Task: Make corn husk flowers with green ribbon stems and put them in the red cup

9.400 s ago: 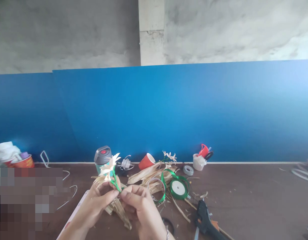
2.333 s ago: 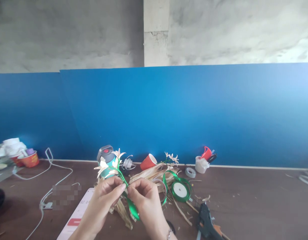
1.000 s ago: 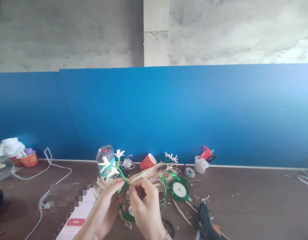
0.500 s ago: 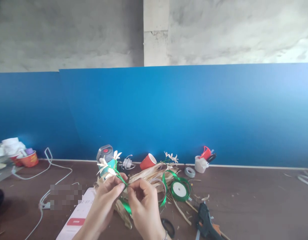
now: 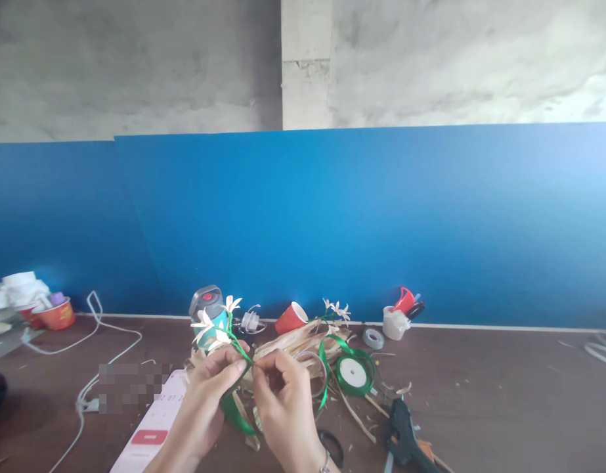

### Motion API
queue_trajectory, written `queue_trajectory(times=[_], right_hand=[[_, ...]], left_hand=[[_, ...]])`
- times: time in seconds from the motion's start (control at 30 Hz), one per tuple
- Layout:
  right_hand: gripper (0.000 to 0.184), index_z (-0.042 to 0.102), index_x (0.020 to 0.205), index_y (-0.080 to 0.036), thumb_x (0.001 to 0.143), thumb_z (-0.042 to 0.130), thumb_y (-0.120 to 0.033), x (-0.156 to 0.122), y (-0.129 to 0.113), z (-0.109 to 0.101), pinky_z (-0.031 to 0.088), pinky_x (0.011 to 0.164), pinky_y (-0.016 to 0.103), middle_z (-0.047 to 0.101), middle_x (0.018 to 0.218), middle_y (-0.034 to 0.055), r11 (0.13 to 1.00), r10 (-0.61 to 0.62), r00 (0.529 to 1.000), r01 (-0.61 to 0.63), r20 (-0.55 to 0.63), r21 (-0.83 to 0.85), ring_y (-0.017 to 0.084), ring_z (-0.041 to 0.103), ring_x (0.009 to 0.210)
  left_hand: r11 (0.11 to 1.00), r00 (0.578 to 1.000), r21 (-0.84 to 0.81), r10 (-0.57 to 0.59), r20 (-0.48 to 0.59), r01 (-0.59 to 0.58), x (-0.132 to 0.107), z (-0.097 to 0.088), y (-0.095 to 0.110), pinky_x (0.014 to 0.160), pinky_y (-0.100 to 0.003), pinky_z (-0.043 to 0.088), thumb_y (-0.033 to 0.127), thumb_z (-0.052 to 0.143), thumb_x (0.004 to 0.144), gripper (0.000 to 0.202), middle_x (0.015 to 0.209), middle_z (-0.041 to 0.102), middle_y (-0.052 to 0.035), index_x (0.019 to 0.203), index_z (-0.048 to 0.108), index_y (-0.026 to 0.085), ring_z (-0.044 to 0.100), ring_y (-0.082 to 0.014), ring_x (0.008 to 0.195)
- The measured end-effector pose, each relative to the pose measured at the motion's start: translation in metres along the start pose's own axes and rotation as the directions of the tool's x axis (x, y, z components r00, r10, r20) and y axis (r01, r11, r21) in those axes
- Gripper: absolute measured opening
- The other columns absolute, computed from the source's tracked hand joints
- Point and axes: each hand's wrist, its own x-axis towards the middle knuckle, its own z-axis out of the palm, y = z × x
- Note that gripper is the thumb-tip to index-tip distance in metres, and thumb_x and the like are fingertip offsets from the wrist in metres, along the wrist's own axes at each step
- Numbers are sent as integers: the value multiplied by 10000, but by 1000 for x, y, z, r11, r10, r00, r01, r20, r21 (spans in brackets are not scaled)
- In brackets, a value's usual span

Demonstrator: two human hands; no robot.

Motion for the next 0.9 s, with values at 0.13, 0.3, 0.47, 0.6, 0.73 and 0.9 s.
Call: queue_trajectory(times=[0.13,0.3,0.47,0.6,0.73,0.9], right_hand=[[156,568,631,-166,779,536,-202,0,0,0,363,472,209,541,546,-14,998,-38,999,37,-4,-60,116,459,501],[174,545,621,-175,790,504,-183,-1,1,0,350,486,219,521,546,-16,979,-108,994,104,-15,-174,119,446,506],[178,531,622,-177,796,505,-155,-2,2,2,345,556,241,527,597,1,935,-239,970,219,-39,-280,135,451,574],[153,574,635,-168,781,557,-211,1,0,0,329,557,244,532,596,2,996,-56,998,56,-3,-66,127,432,569],[228,580,645,-138,750,613,-337,9,-1,-10,202,434,199,522,565,-6,780,369,849,-504,377,370,66,317,461],[194,583,681,-113,681,675,-284,15,5,-19,125,395,167,484,551,-23,324,384,570,-820,727,472,45,323,444]], left_hand=[[998,997,-34,-61,-41,60,0,-1,-4,431,-148,247,181,701,622,188,512,432,68,574,520,162,311,-47,452],[994,995,-66,-89,-38,87,-2,3,-5,398,-146,199,252,726,639,215,521,441,76,620,533,160,267,-29,422],[997,995,39,-65,-78,68,-1,5,-5,459,-155,303,326,746,647,260,514,456,62,594,565,147,380,-53,480],[994,999,109,19,-30,-16,1,-2,-4,523,-159,354,299,724,694,188,574,504,47,670,620,144,442,-67,554],[990,988,129,31,148,-50,-1,-4,5,581,-213,432,298,668,761,171,611,587,8,701,610,148,545,-112,592],[995,951,95,-6,310,-24,-4,-1,17,564,-258,475,307,631,797,174,592,589,5,729,601,150,589,-130,528]])
